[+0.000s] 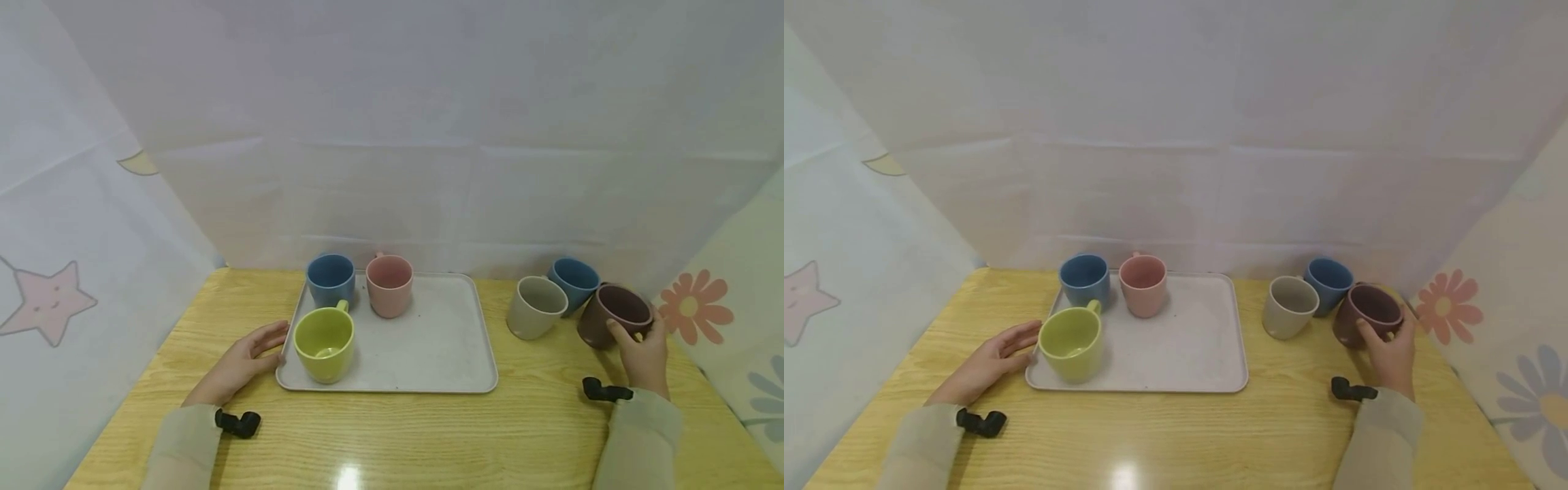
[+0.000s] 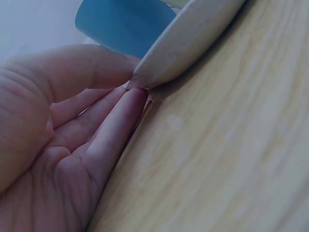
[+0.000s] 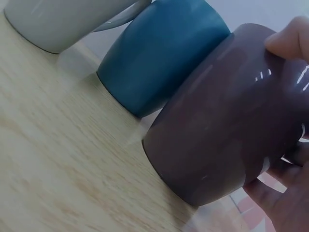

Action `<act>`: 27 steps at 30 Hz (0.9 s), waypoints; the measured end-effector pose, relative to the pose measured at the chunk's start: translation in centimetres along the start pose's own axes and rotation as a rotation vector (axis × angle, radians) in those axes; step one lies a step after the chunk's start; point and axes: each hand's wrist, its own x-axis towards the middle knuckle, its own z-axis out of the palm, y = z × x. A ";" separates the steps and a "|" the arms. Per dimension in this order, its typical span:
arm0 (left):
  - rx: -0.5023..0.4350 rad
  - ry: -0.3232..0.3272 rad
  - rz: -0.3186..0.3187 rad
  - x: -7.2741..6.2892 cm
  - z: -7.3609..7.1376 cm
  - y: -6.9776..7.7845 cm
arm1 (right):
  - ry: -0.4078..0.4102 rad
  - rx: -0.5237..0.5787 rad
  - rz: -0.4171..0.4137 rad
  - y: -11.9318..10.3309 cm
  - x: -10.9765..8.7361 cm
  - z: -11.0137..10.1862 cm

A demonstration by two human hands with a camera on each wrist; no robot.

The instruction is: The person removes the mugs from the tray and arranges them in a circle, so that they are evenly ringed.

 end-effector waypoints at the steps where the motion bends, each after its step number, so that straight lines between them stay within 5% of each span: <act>1: 0.000 -0.003 0.001 0.0 0.0 0.0 | -0.006 0.002 -0.003 0.0 0.0 0.0; 10: 0.000 -0.008 0.004 0.0 0.1 0.2 | -0.023 0.055 0.045 -0.5 -0.3 0.0; 16: 0.008 -0.001 -0.003 -0.1 0.2 0.4 | 0.062 0.120 0.040 -1.3 -0.7 0.2; 22: 0.009 -0.004 -0.001 -0.1 0.2 0.4 | 0.243 0.140 -0.069 -3.8 -0.8 0.5; 27: 0.014 0.001 -0.001 -0.1 0.1 0.3 | 0.276 0.073 -0.212 -6.8 -1.5 1.2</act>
